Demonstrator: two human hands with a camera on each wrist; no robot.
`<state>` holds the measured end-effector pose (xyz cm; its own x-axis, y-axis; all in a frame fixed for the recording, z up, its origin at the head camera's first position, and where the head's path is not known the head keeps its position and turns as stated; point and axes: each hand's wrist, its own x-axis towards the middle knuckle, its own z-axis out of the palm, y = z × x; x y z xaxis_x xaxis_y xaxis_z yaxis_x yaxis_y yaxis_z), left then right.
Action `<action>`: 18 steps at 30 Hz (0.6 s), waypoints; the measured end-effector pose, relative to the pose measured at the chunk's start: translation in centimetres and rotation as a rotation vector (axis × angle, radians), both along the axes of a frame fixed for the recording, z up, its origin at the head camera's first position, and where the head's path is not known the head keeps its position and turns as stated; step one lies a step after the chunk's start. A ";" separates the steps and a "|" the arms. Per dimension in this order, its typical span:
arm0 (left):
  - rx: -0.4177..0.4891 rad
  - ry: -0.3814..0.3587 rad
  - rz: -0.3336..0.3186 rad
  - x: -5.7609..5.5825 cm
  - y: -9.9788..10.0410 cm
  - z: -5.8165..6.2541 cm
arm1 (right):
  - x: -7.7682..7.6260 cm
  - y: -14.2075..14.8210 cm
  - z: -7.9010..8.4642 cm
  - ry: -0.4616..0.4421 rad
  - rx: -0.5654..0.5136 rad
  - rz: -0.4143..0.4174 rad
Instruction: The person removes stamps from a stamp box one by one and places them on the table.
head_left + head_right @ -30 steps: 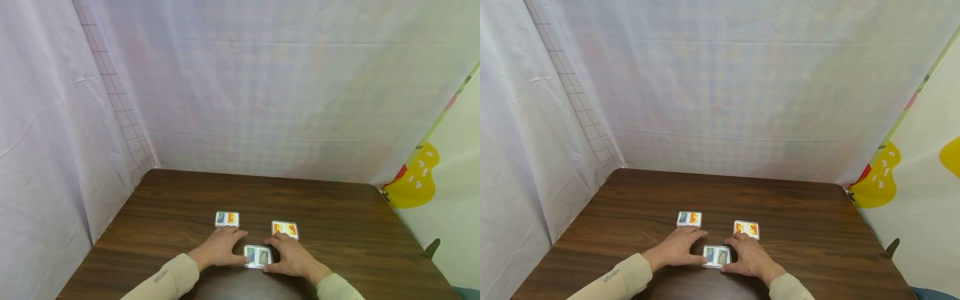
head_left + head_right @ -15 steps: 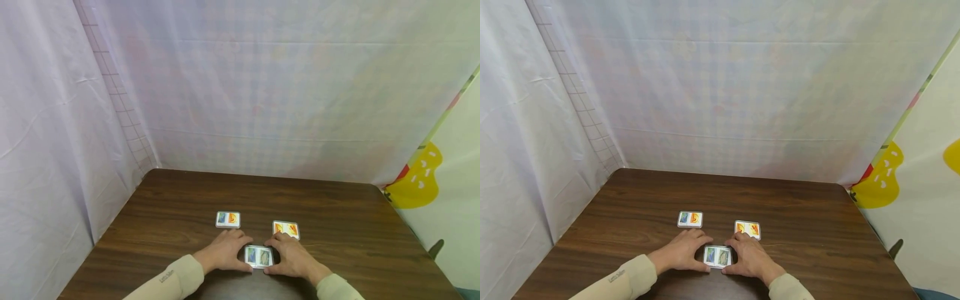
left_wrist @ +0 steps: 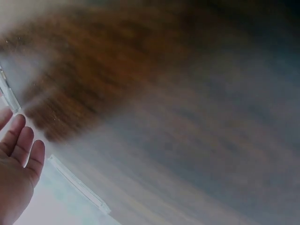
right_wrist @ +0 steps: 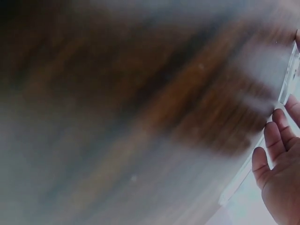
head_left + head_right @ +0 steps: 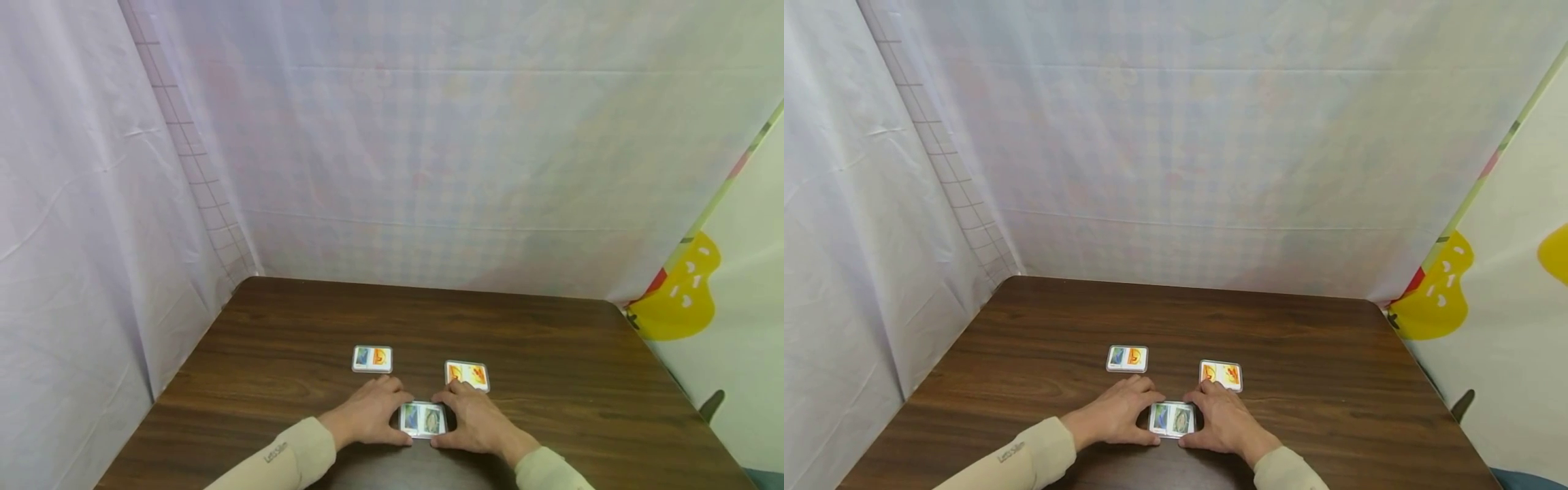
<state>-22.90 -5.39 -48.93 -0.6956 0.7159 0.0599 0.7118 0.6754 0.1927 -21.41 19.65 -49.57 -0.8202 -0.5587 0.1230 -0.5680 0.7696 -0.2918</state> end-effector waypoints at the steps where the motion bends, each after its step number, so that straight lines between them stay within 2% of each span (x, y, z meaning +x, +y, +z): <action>1: -0.004 0.005 -0.002 0.0 0.0 0.0 | 0.0 0.0 0.0 -0.001 0.001 -0.001; 10: -0.016 0.057 -0.025 -0.2 0.1 -0.1 | 0.2 -0.2 0.2 0.007 -0.008 0.004; 18: -0.024 0.054 -0.024 0.0 0.3 0.0 | 0.2 -0.2 0.2 -0.026 0.010 -0.010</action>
